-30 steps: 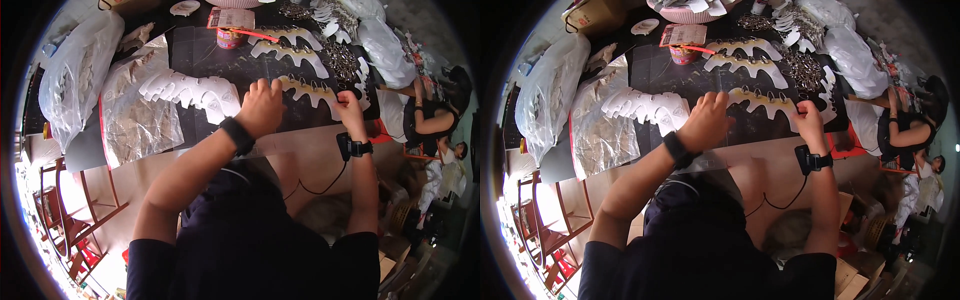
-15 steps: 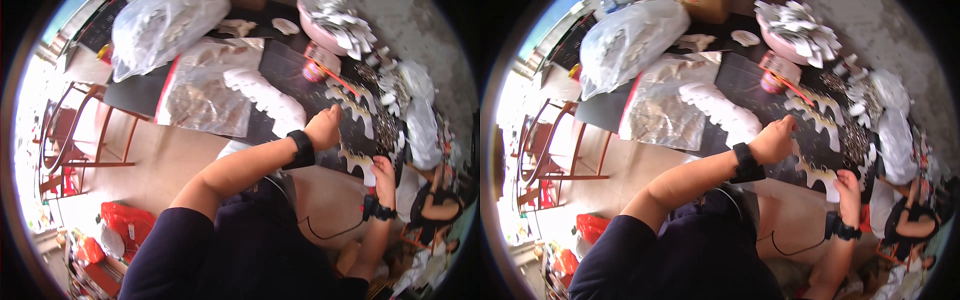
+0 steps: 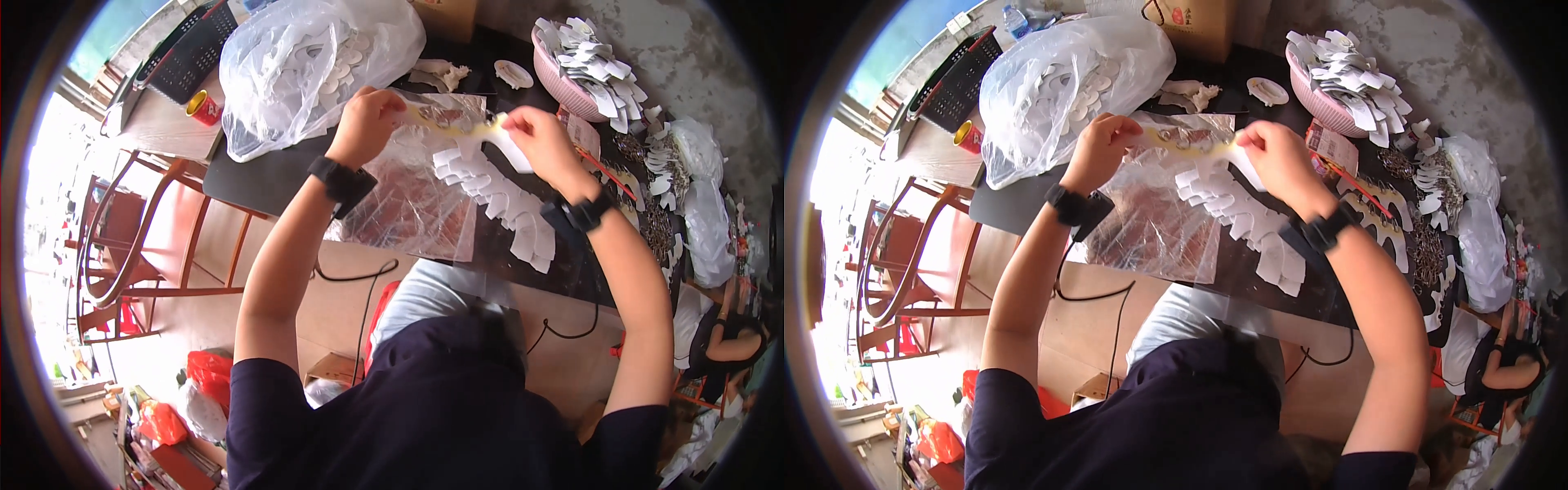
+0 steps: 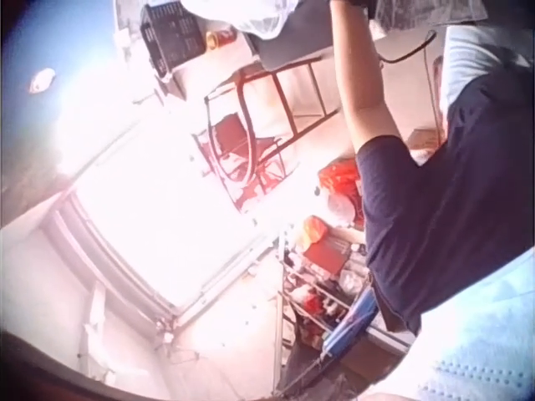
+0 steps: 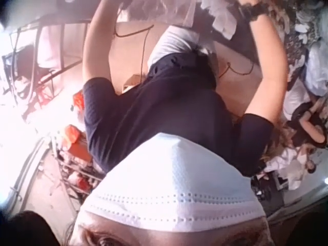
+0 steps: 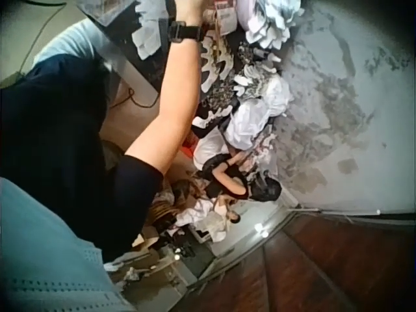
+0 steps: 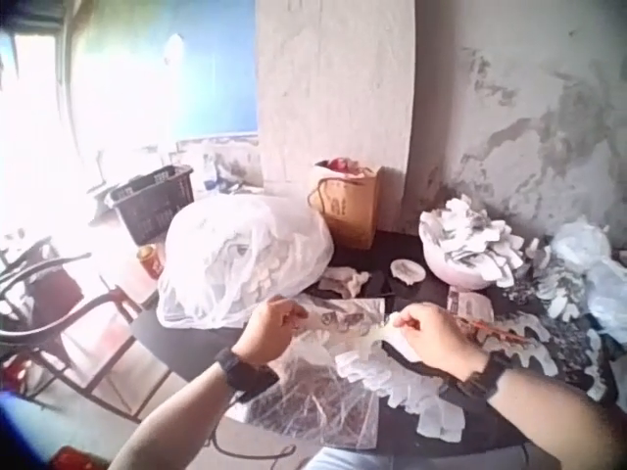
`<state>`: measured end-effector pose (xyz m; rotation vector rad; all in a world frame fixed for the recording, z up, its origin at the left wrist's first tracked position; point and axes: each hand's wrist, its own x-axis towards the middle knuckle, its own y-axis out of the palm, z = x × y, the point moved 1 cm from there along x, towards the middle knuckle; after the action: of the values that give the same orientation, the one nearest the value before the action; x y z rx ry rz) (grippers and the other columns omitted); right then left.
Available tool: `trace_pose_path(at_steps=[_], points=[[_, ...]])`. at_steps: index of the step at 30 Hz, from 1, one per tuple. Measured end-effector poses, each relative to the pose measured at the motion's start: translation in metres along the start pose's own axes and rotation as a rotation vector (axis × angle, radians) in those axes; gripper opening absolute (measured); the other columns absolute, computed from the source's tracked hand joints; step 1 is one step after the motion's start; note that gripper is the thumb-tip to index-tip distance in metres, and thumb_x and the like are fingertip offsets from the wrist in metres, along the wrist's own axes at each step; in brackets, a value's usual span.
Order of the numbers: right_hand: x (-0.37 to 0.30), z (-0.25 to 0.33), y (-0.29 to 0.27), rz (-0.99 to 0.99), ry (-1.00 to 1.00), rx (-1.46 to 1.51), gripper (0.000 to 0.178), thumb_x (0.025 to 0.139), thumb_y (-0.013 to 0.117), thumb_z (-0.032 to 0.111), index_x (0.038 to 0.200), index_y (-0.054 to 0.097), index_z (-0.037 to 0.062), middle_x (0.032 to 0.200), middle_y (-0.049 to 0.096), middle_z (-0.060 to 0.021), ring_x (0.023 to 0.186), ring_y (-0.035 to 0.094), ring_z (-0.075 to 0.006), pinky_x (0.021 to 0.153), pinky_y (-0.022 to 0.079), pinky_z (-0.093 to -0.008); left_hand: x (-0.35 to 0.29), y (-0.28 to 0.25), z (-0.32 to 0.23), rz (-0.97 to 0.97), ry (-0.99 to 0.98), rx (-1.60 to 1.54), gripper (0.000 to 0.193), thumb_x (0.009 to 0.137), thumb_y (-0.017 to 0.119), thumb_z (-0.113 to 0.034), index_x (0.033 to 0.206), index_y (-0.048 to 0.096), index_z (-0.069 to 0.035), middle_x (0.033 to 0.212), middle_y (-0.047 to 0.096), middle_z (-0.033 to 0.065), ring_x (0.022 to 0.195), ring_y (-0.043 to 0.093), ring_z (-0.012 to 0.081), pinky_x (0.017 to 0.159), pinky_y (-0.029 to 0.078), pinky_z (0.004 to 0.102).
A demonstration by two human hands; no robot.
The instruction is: Applying glue with a brush to white shoe component cutouts on a work table.
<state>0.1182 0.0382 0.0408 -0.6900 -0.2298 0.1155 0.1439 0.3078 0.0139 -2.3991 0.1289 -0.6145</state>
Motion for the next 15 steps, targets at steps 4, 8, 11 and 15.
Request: trace_pose_path(at_steps=[4, 8, 11, 15], points=[[0.041, -0.005, 0.037, -0.18, -0.088, -0.152, 0.01, 0.075, 0.055, 0.001, 0.08, 0.063, 0.0028, 0.08, 0.063, -0.0148, 0.076, 0.062, -0.0281, 0.07, 0.049, -0.0343, 0.012, 0.008, 0.052, -0.048, -0.012, 0.091, 0.012, 0.077, 0.055, -0.004, 0.086, 0.064, -0.003, 0.085, 0.056, 0.012, 0.076, 0.059, 0.0246, 0.068, 0.046, 0.0318], [0.035, -0.04, 0.064, -0.115, -0.041, -0.364, 0.019, 0.069, 0.055, 0.002, 0.087, 0.061, 0.0006, 0.089, 0.058, -0.0237, 0.091, 0.056, -0.0354, 0.079, 0.045, -0.0415, 0.005, 0.012, 0.043, 0.179, 0.065, 0.312, 0.014, 0.076, 0.054, -0.004, 0.086, 0.063, -0.002, 0.091, 0.055, 0.0175, 0.086, 0.055, 0.0332, 0.076, 0.044, 0.0369], [0.005, 0.002, 0.059, 0.048, -0.101, -0.467, 0.031, 0.068, 0.063, 0.004, 0.098, 0.057, -0.0004, 0.099, 0.055, -0.019, 0.095, 0.053, -0.0336, 0.085, 0.043, -0.0376, -0.015, -0.004, 0.015, 0.27, 0.214, 0.515, 0.022, 0.074, 0.056, 0.0, 0.096, 0.058, 0.0, 0.093, 0.052, 0.0192, 0.092, 0.052, 0.0339, 0.079, 0.043, 0.0375], [-0.079, 0.05, 0.017, 0.101, -0.244, -0.127, 0.02, 0.07, 0.061, 0.003, 0.089, 0.057, 0.0006, 0.088, 0.054, -0.0153, 0.088, 0.054, -0.0318, 0.078, 0.043, -0.0383, -0.044, -0.019, -0.038, 0.276, 0.184, 0.229, 0.03, 0.071, 0.058, 0.003, 0.101, 0.055, 0.0, 0.1, 0.052, 0.0149, 0.093, 0.051, 0.0316, 0.08, 0.043, 0.0365]])
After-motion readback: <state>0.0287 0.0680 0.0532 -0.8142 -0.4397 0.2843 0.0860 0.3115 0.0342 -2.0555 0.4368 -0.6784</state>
